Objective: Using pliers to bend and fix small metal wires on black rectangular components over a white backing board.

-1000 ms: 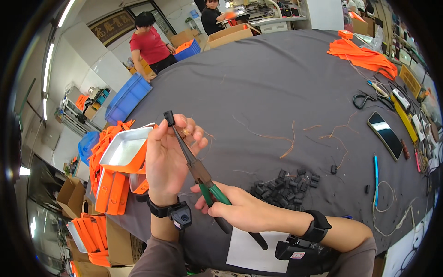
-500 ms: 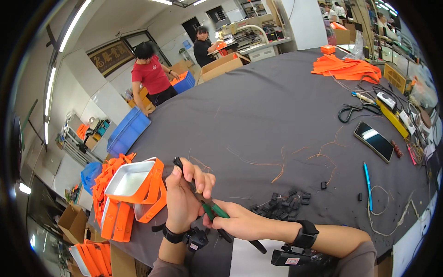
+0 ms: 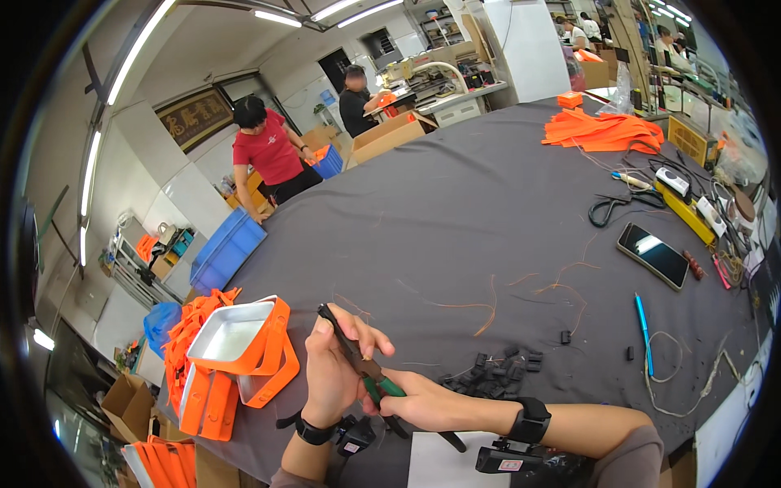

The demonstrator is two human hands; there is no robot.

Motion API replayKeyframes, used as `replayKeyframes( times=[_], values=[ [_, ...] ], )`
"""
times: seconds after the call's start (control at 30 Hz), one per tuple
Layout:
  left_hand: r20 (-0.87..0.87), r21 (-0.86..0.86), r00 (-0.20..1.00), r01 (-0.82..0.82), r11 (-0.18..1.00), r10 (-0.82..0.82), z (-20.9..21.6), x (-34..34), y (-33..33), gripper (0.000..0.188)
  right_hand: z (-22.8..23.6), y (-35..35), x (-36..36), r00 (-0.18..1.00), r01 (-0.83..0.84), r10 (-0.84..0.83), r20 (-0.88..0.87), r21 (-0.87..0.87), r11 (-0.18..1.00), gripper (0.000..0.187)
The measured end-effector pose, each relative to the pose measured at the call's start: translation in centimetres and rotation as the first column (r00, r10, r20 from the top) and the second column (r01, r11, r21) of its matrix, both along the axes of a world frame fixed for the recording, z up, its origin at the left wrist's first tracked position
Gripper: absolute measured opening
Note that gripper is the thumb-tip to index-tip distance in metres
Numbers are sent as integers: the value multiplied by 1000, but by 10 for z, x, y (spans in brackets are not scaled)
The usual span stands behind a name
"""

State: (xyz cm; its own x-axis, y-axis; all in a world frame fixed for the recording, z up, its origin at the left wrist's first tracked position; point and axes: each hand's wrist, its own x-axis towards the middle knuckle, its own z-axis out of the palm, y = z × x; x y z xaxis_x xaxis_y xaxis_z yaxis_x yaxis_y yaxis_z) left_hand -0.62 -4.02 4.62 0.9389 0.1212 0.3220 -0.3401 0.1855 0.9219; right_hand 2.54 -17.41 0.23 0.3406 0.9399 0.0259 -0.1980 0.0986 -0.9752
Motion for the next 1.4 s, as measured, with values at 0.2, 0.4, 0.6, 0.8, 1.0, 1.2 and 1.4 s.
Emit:
replayKeyframes(
  times=[0.2, 0.4, 0.6, 0.8, 1.0, 1.2, 1.4],
  values=[
    [-36, -128, 984, 167, 978, -173, -2, -5, 4, 23, -3, -2, 3, 999, -29, 30, 34, -42, 999, 26],
    [4, -172, 978, 208, 963, -211, -4, -5, 5, 29, 0, -3, 0, 1000, -22, 22, -13, -25, 999, 28],
    [-10, -193, 981, 186, 963, -192, -4, -4, 3, 30, 1, -3, 1, 999, -30, 30, 13, -22, 999, 29],
    [-4, -184, 986, 164, 969, -168, -7, -2, 1, 29, -16, -1, 6, 994, -53, 46, -95, -71, 996, 30],
    [-18, -182, 987, 153, 971, -159, -7, -2, -2, 30, -16, 4, -5, 998, 40, -38, -55, 43, 998, 20],
    [-64, -109, 994, 82, 991, -89, 0, -9, -11, 31, -18, 5, -11, 985, 142, -142, 101, 5, 990, 13],
    [-34, -66, 999, 33, 997, -35, 6, -19, -17, 31, -1, -3, -16, 975, 127, -120, 189, -26, 992, 11]
  ],
)
